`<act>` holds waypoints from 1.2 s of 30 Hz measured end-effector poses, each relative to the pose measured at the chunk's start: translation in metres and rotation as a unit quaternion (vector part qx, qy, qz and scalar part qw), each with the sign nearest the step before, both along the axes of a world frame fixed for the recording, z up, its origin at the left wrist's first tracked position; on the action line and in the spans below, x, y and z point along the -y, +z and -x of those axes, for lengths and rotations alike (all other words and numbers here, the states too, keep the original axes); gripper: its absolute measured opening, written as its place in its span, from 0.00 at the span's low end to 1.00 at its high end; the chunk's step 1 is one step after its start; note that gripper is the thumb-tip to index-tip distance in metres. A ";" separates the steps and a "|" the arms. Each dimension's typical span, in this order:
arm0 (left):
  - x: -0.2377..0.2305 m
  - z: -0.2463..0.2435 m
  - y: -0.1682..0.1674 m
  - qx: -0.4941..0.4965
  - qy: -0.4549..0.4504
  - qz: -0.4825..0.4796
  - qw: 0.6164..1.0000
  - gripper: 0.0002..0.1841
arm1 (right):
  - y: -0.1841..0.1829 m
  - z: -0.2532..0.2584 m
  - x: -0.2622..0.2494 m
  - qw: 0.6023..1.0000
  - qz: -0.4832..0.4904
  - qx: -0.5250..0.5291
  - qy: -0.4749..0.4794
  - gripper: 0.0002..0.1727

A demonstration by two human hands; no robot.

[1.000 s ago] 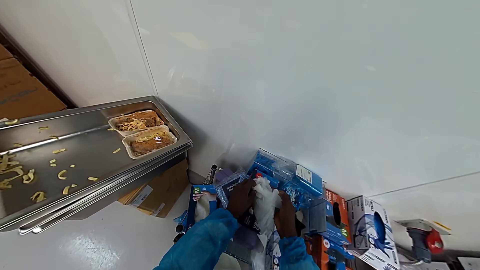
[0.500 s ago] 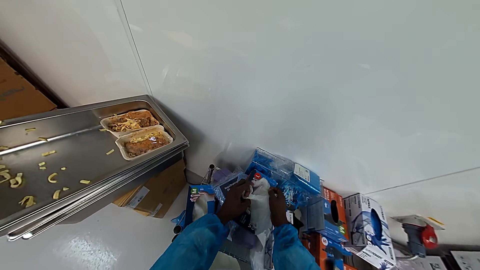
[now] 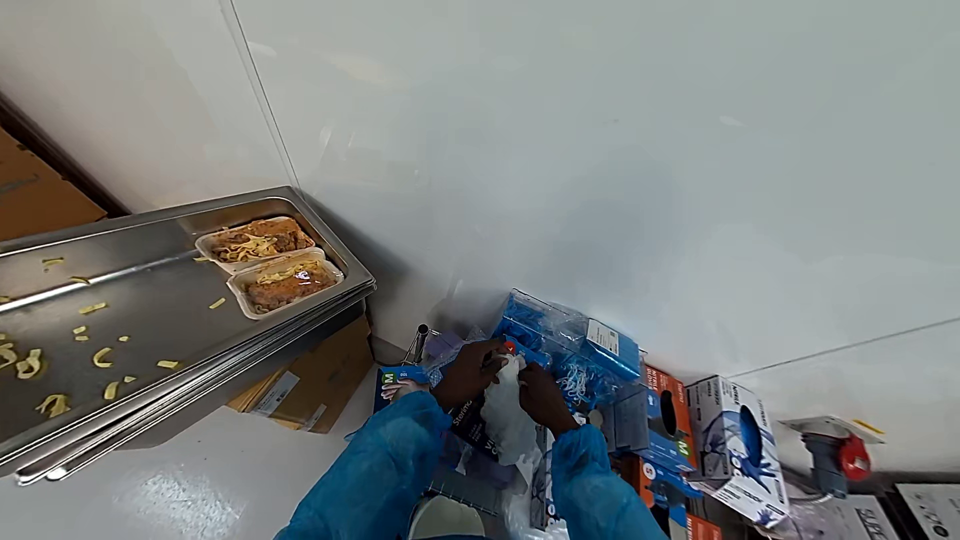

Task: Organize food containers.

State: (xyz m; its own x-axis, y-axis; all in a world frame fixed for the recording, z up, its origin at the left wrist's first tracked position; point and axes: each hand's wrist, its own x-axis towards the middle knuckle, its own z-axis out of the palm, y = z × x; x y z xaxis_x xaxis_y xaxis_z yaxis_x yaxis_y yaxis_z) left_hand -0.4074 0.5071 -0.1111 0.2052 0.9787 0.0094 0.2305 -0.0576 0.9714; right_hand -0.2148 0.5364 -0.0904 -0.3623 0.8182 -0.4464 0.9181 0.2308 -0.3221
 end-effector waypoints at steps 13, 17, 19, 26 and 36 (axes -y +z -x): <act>0.017 0.003 -0.030 -0.002 0.096 0.096 0.991 0.14 | 0.008 -0.008 -0.027 0.991 0.006 -0.121 0.063 0.17; 0.010 0.001 -0.017 0.043 0.103 0.137 0.984 0.15 | 0.003 -0.002 0.001 0.975 -0.128 -0.181 0.000 0.21; 0.004 -0.002 -0.015 0.076 0.093 0.157 0.980 0.16 | -0.014 0.004 0.009 0.969 -0.157 -0.190 -0.017 0.20; -0.002 0.009 -0.025 0.033 0.132 0.157 0.978 0.13 | -0.019 -0.021 0.008 0.903 -0.187 -0.367 -0.122 0.10; -0.002 0.014 -0.039 0.000 0.172 0.064 0.983 0.18 | 0.001 -0.034 0.008 0.497 0.126 -0.762 -0.396 0.20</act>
State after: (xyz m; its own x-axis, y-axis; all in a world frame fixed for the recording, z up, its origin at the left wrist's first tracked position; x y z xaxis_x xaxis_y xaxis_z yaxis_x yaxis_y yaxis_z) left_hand -0.4210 0.5096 -0.1500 -0.1387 0.9833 -0.1180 0.2153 0.1462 0.9655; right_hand -0.1804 0.5284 -0.0892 -0.0457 0.9615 -0.2711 -0.6655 -0.2317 -0.7095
